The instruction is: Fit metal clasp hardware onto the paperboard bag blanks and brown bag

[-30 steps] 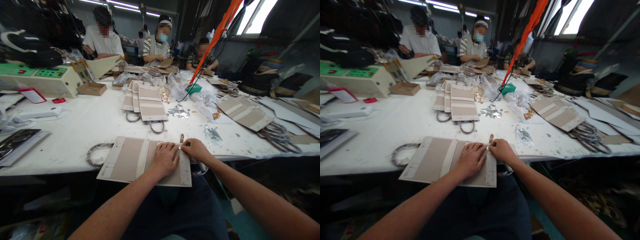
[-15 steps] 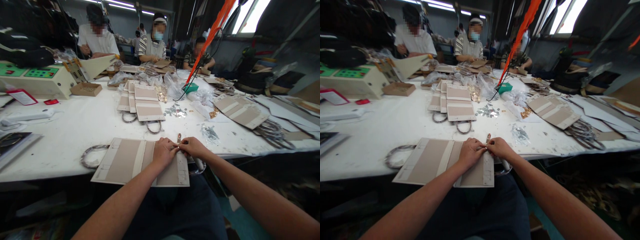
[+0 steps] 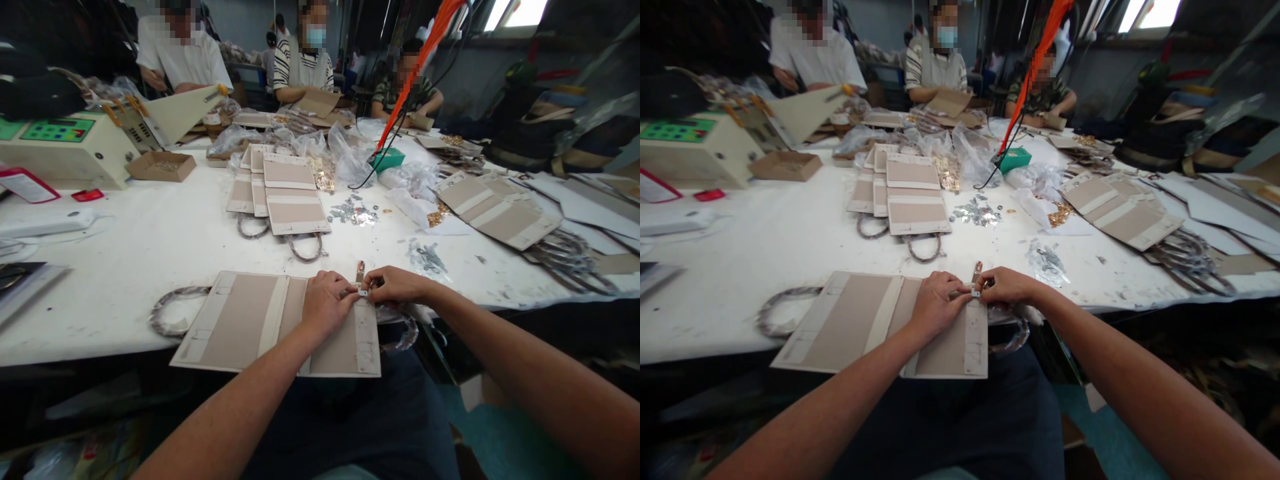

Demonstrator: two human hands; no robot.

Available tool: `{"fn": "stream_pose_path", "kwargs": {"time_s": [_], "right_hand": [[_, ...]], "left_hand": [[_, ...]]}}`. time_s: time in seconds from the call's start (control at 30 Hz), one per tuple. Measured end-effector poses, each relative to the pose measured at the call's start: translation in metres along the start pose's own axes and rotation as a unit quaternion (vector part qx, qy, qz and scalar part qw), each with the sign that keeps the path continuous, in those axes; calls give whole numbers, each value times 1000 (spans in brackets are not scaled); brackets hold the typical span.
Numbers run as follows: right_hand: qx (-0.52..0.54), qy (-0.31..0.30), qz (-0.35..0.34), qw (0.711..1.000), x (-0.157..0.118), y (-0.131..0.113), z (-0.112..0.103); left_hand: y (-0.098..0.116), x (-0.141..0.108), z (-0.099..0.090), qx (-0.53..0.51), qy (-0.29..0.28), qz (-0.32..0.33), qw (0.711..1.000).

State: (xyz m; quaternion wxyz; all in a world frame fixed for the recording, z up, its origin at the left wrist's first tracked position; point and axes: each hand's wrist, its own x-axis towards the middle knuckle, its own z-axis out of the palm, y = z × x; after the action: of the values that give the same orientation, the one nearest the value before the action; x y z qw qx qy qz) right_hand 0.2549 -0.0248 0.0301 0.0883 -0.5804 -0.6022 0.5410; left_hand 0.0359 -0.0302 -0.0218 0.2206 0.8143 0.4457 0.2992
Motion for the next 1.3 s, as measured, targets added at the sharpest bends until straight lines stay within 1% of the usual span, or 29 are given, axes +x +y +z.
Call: {"fn": "stream_pose_path", "kwargs": {"time_s": [0.17, 0.3, 0.37, 0.47, 0.53, 0.63, 0.77, 0.93, 1.07, 1.17, 1.3], "right_hand": [[-15, -31, -16, 999, 5, 5, -8], [14, -23, -25, 999, 2, 12, -8], [29, -3, -32, 999, -1, 16, -7], [43, 50, -24, 998, -2, 20, -2], [39, 85, -16, 996, -1, 20, 2], [25, 117, -17, 993, 1, 18, 8], [-37, 155, -30, 987, 3, 13, 12], [-138, 202, -48, 968, 0, 4, 20], [-213, 240, -47, 946, -5, 0, 31], [-235, 262, -42, 935, -7, 2, 36], [-234, 259, -34, 936, -8, 3, 39]], "left_hand": [[1, 0, -1, 4, 4, 5, 1000], [3, 1, -1, 8, 2, 7, 1000], [3, 1, 0, 10, 2, 4, 1000], [4, 2, 0, 13, 0, -1, 1000], [3, 2, 1, 15, -1, -1, 1000], [2, 2, 1, 19, 0, 0, 1000], [2, 2, 2, 18, -2, 4, 1000], [5, 3, 1, 4, 9, 11, 1000], [4, 9, -1, 7, -23, 15, 1000], [0, 15, -3, 0, -37, 7, 999], [-4, 17, -6, -1, -53, 4, 999]]}}
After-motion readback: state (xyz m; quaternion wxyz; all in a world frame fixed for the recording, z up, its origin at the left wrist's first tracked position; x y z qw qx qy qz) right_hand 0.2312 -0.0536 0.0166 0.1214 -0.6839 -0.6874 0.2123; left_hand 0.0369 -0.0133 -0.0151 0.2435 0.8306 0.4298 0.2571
